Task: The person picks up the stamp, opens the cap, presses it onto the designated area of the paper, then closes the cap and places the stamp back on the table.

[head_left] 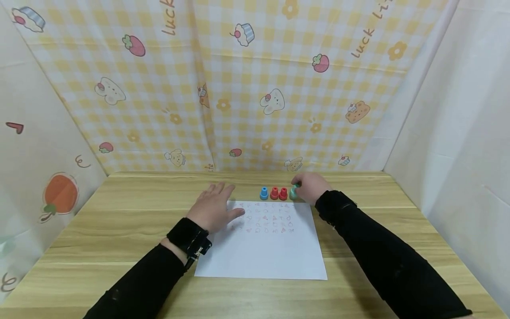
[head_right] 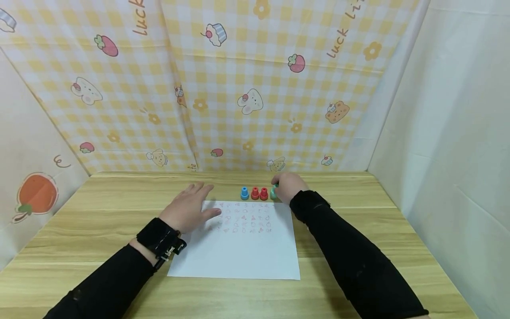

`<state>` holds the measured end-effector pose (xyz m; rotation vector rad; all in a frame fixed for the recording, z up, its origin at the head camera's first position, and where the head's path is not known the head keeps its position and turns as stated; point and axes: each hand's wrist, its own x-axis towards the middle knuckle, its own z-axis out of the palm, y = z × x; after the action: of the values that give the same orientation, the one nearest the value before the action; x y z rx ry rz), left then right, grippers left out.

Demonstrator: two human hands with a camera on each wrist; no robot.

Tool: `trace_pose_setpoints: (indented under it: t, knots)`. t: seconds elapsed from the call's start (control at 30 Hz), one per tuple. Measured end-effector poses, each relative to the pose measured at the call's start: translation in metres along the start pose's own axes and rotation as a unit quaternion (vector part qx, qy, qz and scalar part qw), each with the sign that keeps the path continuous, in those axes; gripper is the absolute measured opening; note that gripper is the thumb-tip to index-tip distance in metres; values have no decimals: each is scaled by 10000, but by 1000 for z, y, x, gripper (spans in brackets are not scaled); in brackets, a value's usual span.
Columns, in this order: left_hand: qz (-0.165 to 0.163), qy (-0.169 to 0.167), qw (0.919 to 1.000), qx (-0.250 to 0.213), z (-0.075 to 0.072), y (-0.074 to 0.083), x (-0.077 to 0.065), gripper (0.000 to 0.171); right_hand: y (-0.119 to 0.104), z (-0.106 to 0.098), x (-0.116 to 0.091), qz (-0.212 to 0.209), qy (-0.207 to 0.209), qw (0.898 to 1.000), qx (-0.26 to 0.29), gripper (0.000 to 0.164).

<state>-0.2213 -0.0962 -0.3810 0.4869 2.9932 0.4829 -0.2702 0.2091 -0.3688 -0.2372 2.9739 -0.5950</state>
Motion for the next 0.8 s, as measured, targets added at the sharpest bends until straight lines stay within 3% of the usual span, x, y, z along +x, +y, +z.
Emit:
trace_pose_setpoints:
  t: [0.2, 0.37, 0.63, 0.8]
  knots:
    - [165, 281, 9987, -384, 2, 6, 0, 78, -4, -10, -10, 159, 276, 9972, 681, 30]
    - [238, 297, 9972, -651, 5, 13, 0, 75, -11, -11, -20, 55, 556, 9911, 1210, 25]
    - [365, 348, 9931, -1057, 11, 28, -1, 71, -26, -4, -37, -241, 668, 9723, 2228, 24]
    - [458, 374, 9900, -1284, 12, 38, -3, 68, -38, 4, -46, -315, 654, 9537, 2918, 23]
